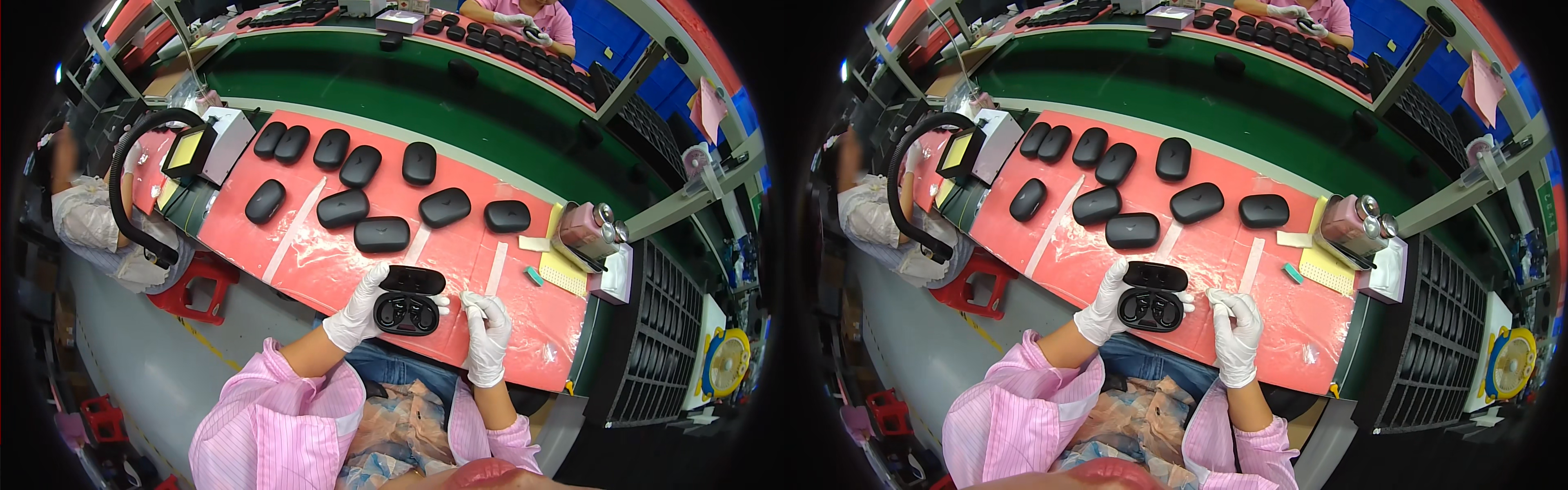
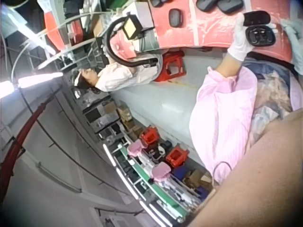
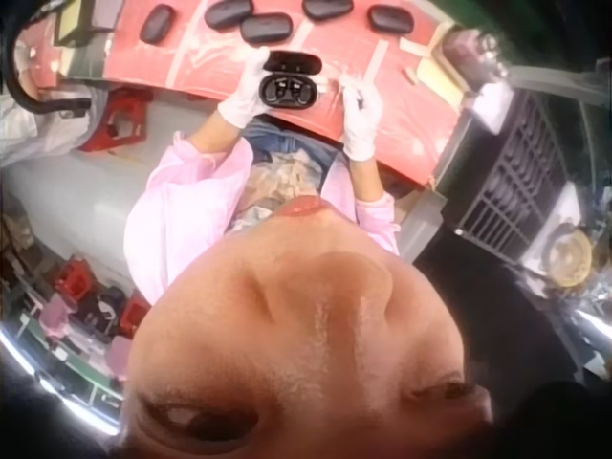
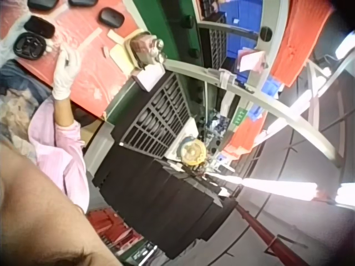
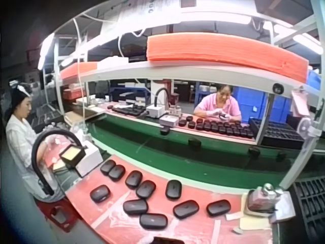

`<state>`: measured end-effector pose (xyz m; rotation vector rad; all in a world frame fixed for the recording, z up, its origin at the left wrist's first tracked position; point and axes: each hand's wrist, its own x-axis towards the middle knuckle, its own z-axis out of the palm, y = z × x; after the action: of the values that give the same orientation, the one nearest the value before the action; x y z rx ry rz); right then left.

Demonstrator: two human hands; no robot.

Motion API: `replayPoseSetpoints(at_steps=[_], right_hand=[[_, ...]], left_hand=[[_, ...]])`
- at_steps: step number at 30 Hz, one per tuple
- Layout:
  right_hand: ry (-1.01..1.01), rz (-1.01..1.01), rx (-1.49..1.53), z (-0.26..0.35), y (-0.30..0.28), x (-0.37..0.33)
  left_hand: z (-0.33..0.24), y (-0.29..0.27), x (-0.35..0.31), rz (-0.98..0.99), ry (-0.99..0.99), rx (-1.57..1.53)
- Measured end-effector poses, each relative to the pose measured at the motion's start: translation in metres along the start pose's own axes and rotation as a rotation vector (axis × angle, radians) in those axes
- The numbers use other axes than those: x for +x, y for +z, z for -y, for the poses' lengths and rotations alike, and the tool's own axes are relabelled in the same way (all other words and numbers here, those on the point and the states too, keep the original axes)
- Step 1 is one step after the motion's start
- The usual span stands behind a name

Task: Inspecting and wiping earbud charging cases at a factory workbench.

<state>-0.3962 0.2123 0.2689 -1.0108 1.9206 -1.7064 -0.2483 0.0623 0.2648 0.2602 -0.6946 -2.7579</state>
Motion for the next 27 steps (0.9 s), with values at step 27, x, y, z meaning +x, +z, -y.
replayPoseSetpoints(at_steps=[27], right_hand=[[0.127,-0.012,0.161,-0.006,0.006,0.0]], left_hand=[[-0.009,-0.023,-0.052,0.274,-0.212,-0.446]])
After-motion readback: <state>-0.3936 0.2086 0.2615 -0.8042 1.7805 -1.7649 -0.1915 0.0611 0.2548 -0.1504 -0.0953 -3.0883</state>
